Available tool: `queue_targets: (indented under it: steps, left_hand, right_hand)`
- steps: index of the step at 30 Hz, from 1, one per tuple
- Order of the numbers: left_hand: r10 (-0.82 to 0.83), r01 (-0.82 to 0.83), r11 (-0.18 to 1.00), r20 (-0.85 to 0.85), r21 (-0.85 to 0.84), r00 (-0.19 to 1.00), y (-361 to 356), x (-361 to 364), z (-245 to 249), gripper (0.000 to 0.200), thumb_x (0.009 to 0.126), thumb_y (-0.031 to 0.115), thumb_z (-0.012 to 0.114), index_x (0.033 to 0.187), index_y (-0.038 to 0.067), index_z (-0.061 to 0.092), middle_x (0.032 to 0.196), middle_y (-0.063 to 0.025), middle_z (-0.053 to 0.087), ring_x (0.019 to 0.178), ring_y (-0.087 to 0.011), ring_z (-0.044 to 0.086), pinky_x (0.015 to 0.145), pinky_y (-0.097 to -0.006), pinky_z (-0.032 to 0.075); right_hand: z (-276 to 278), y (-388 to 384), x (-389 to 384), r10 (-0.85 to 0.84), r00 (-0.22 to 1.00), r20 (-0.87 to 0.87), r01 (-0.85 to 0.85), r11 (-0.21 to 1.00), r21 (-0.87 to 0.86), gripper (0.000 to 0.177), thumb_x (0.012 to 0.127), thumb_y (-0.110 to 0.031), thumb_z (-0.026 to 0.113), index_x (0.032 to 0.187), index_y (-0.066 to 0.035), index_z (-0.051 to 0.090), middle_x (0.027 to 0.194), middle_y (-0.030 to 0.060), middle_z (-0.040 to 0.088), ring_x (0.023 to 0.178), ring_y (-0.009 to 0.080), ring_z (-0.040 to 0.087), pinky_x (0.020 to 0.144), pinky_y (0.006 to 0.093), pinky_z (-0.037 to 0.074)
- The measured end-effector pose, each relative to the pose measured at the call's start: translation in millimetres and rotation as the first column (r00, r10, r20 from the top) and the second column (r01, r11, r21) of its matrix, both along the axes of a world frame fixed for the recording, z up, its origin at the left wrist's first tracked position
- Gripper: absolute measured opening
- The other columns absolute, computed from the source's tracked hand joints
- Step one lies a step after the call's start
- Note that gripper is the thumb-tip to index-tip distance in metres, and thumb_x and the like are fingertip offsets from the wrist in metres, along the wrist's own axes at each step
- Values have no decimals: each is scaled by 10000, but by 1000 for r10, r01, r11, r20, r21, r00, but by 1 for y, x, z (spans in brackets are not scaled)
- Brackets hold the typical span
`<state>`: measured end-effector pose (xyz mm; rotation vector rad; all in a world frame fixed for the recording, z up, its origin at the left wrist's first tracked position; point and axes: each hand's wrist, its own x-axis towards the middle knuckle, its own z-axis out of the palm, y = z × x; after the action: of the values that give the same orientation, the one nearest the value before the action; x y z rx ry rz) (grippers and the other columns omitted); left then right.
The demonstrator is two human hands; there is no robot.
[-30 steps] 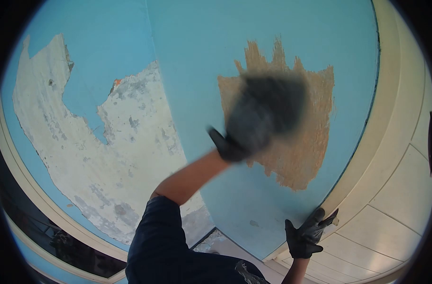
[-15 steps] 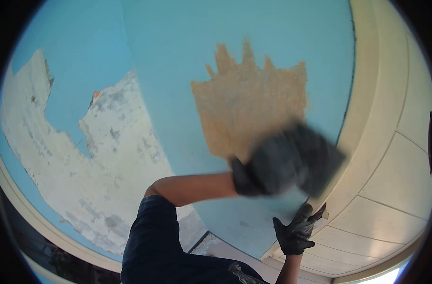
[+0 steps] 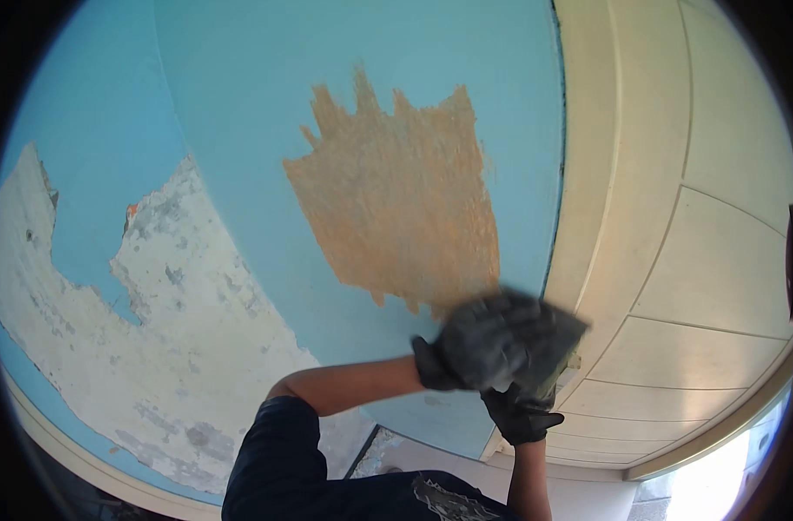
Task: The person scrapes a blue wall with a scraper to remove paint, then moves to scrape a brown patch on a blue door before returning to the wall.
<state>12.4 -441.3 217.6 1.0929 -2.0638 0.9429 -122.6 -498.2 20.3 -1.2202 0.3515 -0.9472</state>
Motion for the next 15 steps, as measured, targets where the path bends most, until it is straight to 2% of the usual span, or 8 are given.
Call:
queue_targets:
  steps: [1, 2, 3, 7, 9, 11, 12, 15]
  left_hand:
    - [68, -76, 989, -73, -124, 995, 0, 11, 44, 462, 882, 172, 634, 1329, 58, 639, 1259, -89, 694, 1251, -260, 610, 1071, -475, 480]
    - [304, -301, 919, -29, -254, 952, 3, 49, 82, 487, 912, 278, 643, 1341, 48, 621, 1296, -92, 673, 1235, -254, 613, 1061, -429, 486]
    - [529, -496, 782, -18, -378, 848, 5, 87, 119, 538, 943, 383, 653, 1354, 39, 602, 1333, -95, 652, 1220, -249, 616, 1050, -384, 492]
    - [284, -636, 646, -640, -423, 714, 45, 128, 254, 400, 1041, 301, 487, 1329, 49, 602, 1273, -167, 664, 1141, -346, 638, 979, -425, 509]
    - [239, -559, 496, -514, -665, 824, 41, 132, 222, 395, 1069, 285, 442, 1347, 46, 589, 1294, -186, 655, 1151, -369, 634, 994, -433, 500]
    - [231, -458, 696, -431, -554, 872, 33, 108, 130, 453, 1057, 227, 430, 1391, -63, 526, 1449, -223, 546, 1341, -419, 504, 1143, -503, 378]
    - [483, -534, 712, -234, -456, 844, 40, 107, 58, 466, 1017, 190, 490, 1391, -88, 514, 1447, -225, 549, 1342, -467, 489, 1146, -590, 344]
    - [423, -436, 878, -104, -201, 900, 60, 84, -107, 363, 716, 222, 710, 1052, 86, 688, 1101, -142, 651, 1108, -387, 624, 1036, -579, 438]
  right_hand:
    - [69, 9, -12, -347, 902, -259, 201, 865, -459, 893, 723, -278, 874, 1450, -69, 399, 1502, 367, 344, 1381, 563, 359, 1148, 540, 336]
    - [103, 18, -22, -701, 640, -314, 163, 524, -836, 890, 682, -289, 894, 1410, -75, 429, 1483, 414, 321, 1371, 590, 350, 1141, 551, 335]
    - [101, 20, -23, -706, 631, -321, 164, 526, -835, 890, 682, -289, 894, 1410, -75, 429, 1483, 414, 321, 1371, 590, 350, 1141, 551, 335]
    - [87, 11, -17, -715, 686, -137, 283, 435, -855, 928, 595, -297, 919, 1368, -78, 456, 1483, 469, 245, 1376, 608, 336, 1094, 607, 372]
    - [87, 10, -19, -733, 660, -164, 124, 321, -939, 1162, 626, -245, 918, 1516, -49, 197, 1473, 475, 195, 1378, 645, 269, 1008, 632, 434]
    - [84, 8, -22, -726, 665, -177, 124, 342, -932, 1155, 631, -256, 915, 1517, -38, 209, 1485, 476, 180, 1388, 643, 255, 1012, 630, 432]
    - [83, 8, -19, -724, 665, -186, 137, 362, -922, 1148, 635, -268, 913, 1519, -26, 221, 1497, 476, 166, 1397, 641, 241, 1015, 627, 429]
    - [85, 12, -19, -719, 669, -189, 172, 397, -901, 1136, 637, -288, 910, 1511, -13, 240, 1499, 457, 177, 1419, 628, 203, 1008, 626, 429]
